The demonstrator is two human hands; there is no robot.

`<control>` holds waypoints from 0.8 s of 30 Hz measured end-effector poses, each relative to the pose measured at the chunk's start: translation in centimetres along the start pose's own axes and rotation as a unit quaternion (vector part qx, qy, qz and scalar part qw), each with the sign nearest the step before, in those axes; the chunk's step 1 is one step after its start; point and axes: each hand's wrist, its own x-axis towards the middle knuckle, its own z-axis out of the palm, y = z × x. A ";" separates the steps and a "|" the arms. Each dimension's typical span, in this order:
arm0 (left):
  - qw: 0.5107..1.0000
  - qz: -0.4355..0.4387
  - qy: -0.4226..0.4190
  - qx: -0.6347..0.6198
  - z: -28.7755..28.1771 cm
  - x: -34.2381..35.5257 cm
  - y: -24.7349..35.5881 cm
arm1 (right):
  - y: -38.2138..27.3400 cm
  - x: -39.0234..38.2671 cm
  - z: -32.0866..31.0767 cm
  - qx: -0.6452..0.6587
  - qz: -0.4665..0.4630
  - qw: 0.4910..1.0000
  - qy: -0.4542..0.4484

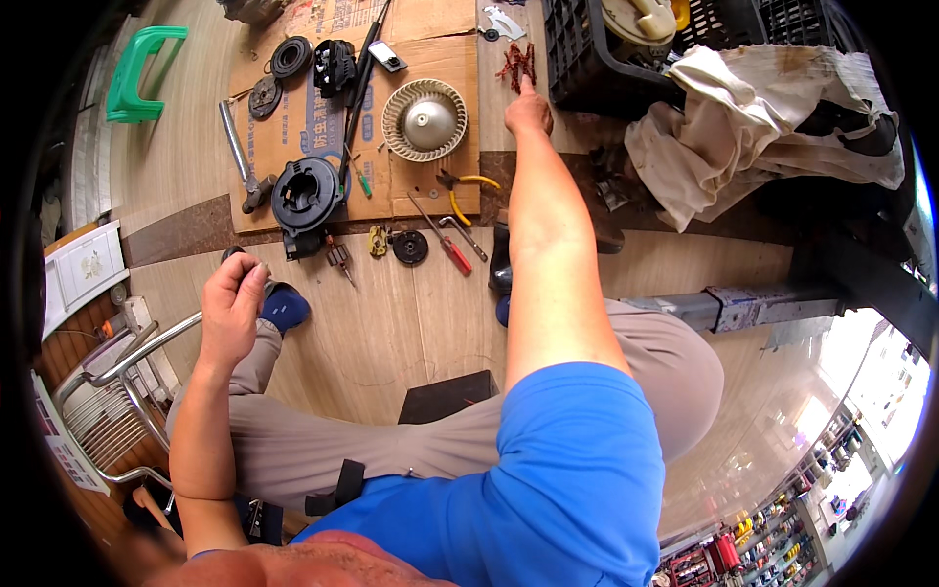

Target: The person repairs an electric motor by handling and reassembling internal components like the rotor and housing.

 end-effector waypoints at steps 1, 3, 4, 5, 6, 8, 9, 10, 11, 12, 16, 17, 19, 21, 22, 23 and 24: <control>1.000 0.000 0.000 0.000 0.0 0.0 0.0 | -0.2 -0.1 -0.3 -0.016 0.010 1.000 -0.021; 1.000 0.004 0.004 0.000 0.0 -0.1 0.0 | -0.7 -0.3 -0.4 -0.022 0.009 0.999 -0.025; 1.000 0.003 0.006 0.000 0.0 -0.2 0.0 | -0.9 -0.4 -0.4 -0.029 0.010 0.999 -0.029; 1.000 -0.001 0.001 0.000 0.0 -0.1 0.2 | -0.8 -0.3 -0.6 -0.028 0.011 0.999 -0.027; 1.000 -0.005 -0.003 0.000 0.0 0.0 0.3 | -0.6 -0.2 -0.7 -0.028 0.009 0.999 -0.023; 1.000 -0.003 -0.002 0.000 0.1 0.0 0.1 | -0.8 -0.3 -0.8 -0.029 0.006 0.999 -0.021; 1.000 -0.003 0.000 0.001 0.0 -0.1 0.0 | -1.1 -0.4 -0.9 -0.033 0.002 0.999 -0.033; 1.000 -0.005 0.003 0.000 0.0 -0.2 -0.1 | -1.4 -0.6 -0.8 -0.038 -0.002 0.998 -0.045; 1.000 -0.006 0.000 0.000 0.0 -0.1 0.0 | -1.2 -0.3 -0.8 -0.037 -0.001 0.998 -0.044; 1.000 -0.006 -0.001 0.000 0.0 -0.1 0.1 | -0.9 0.1 -0.5 -0.047 -0.014 0.998 -0.034; 1.000 -0.008 -0.001 0.002 0.0 0.0 0.1 | -0.4 0.9 0.0 -0.061 -0.025 0.998 -0.024; 1.000 -0.001 -0.001 0.003 0.0 0.0 0.0 | -0.3 1.0 0.1 -0.061 -0.025 0.998 -0.024; 1.000 0.007 -0.002 0.003 0.0 0.1 0.1 | 0.0 1.2 0.1 -0.053 -0.023 0.998 -0.019; 1.000 0.001 0.000 0.004 0.0 -0.2 -0.1 | -0.6 0.5 0.2 -0.052 -0.024 0.998 -0.020; 1.000 -0.001 0.001 0.003 0.0 -0.3 -0.2 | -0.9 0.0 0.3 -0.049 -0.023 0.998 -0.019; 1.000 -0.001 0.003 0.001 0.0 -0.3 -0.2 | -0.8 -0.3 0.4 -0.049 -0.022 0.998 -0.019; 1.000 0.000 0.005 -0.002 0.0 -0.3 -0.3 | -0.7 -0.7 0.5 -0.055 -0.031 0.998 -0.007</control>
